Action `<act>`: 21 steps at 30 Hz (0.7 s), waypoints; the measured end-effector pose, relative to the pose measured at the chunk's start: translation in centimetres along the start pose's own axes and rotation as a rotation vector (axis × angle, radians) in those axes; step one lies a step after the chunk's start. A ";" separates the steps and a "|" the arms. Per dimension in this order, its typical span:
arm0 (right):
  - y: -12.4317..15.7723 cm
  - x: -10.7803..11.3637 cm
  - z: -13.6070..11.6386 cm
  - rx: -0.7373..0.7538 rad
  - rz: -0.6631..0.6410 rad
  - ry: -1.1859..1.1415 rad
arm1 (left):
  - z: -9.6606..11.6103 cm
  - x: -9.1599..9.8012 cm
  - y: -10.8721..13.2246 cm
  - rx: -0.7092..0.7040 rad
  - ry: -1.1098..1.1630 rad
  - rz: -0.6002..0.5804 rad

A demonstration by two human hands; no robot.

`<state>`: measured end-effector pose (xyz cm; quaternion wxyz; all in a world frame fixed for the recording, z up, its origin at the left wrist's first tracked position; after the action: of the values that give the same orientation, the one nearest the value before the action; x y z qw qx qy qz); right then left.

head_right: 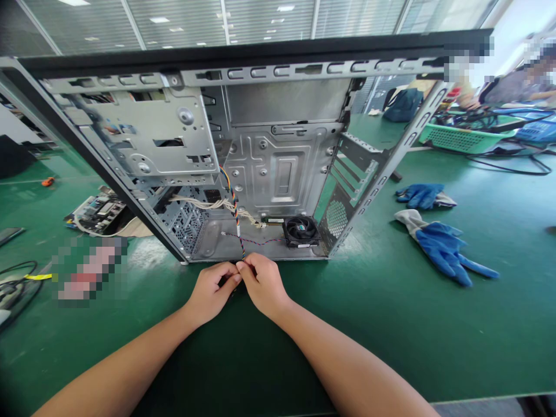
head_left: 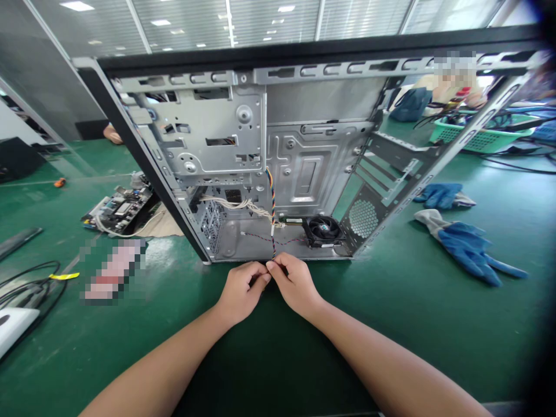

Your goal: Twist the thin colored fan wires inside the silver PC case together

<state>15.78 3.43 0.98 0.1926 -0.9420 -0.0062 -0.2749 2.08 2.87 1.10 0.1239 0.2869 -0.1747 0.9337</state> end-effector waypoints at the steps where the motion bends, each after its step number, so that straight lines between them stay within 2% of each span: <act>1: 0.0 0.0 0.0 -0.007 -0.003 -0.001 | 0.0 0.0 0.0 0.003 0.000 0.003; 15: 0.0 0.1 0.0 -0.031 0.015 -0.002 | 0.0 -0.1 0.2 0.001 0.011 0.024; 21: 0.0 0.1 0.1 -0.024 0.004 0.002 | 0.0 -0.2 0.2 -0.001 -0.010 -0.013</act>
<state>15.86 3.42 0.95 0.1817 -0.9439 -0.0006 -0.2756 2.14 2.65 0.93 0.1291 0.2928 -0.1738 0.9313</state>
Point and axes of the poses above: each hand's wrist, its own y-axis away from the middle knuckle, its own x-axis out of the back of the hand, z = x × y, the point moved 4 cm from there along -y, towards the middle knuckle, and after that the axes turned 4 degrees about y, right-handed, at the moved point
